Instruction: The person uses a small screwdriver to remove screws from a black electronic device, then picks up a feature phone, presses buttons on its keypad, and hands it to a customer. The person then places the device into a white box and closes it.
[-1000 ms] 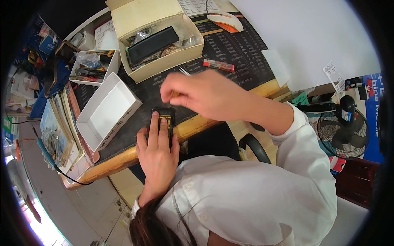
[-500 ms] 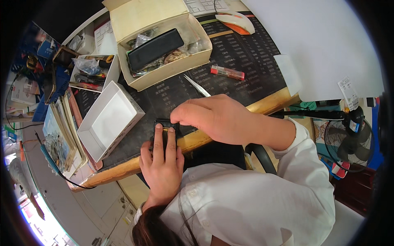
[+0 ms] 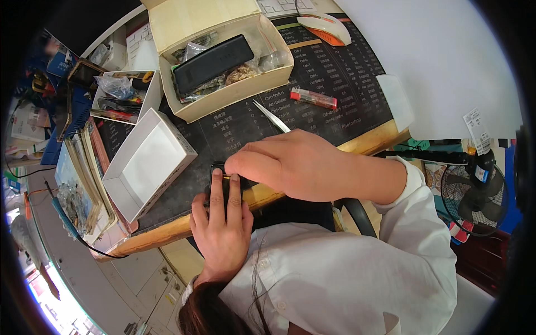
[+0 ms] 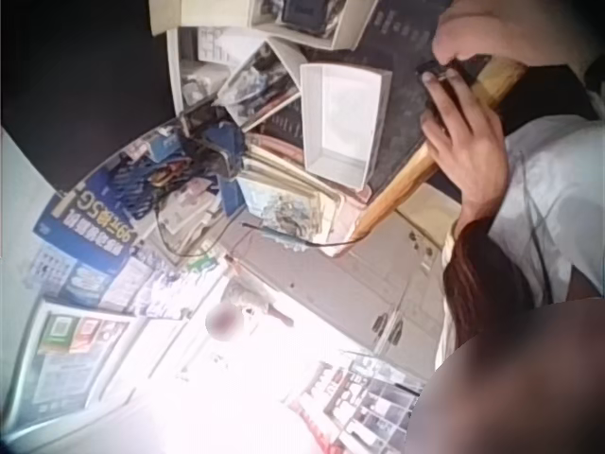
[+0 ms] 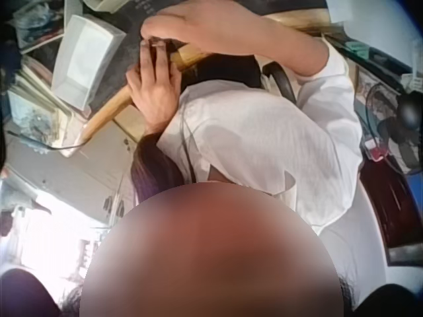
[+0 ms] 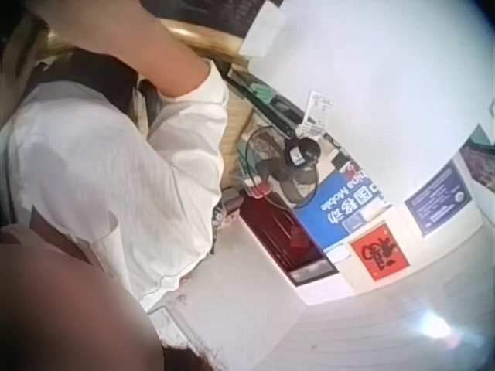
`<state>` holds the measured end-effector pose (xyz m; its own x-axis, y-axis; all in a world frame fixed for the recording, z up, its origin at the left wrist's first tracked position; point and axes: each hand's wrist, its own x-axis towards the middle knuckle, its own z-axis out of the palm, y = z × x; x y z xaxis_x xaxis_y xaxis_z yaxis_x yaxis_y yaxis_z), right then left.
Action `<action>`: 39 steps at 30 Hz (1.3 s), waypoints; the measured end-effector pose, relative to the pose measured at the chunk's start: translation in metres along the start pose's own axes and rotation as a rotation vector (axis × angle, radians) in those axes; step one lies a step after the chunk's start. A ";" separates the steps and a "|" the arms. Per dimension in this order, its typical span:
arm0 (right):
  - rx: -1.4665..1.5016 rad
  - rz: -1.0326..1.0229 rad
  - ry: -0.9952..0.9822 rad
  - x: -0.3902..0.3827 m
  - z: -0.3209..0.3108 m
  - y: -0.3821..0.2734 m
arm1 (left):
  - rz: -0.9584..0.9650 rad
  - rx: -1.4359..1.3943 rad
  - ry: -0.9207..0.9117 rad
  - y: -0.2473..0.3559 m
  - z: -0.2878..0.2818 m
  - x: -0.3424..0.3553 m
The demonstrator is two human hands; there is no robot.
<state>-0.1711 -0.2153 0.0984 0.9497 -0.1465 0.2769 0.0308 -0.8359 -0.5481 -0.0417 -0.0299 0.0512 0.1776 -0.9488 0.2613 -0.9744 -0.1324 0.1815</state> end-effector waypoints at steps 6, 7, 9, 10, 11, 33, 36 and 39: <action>-0.028 -0.022 -0.006 0.007 -0.003 0.003 | 0.003 -0.001 -0.012 0.000 -0.002 0.000; -0.035 -0.034 0.001 0.008 -0.003 0.004 | 0.002 0.003 -0.018 0.000 -0.002 0.000; -0.107 -0.064 0.024 0.011 -0.001 0.006 | 0.002 0.007 -0.029 0.001 -0.002 0.000; -0.145 -0.086 0.063 0.013 0.000 0.007 | 0.003 0.006 -0.029 0.001 -0.002 0.001; -0.129 -0.092 0.046 0.014 0.001 0.007 | 0.001 0.004 -0.035 0.001 -0.002 0.001; -0.434 -0.339 -0.402 0.059 -0.027 -0.015 | -0.015 -0.124 -0.004 0.000 -0.003 -0.001; -0.449 -0.240 -0.446 0.055 -0.028 -0.009 | -0.015 -0.128 -0.007 0.000 -0.003 0.000; -0.443 -0.190 -0.469 0.048 -0.029 -0.003 | -0.018 -0.124 -0.005 0.001 -0.003 0.000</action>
<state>-0.1348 -0.2354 0.1362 0.9784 0.1859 -0.0902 0.1746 -0.9773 -0.1199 -0.0418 -0.0295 0.0540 0.1943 -0.9480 0.2519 -0.9464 -0.1137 0.3022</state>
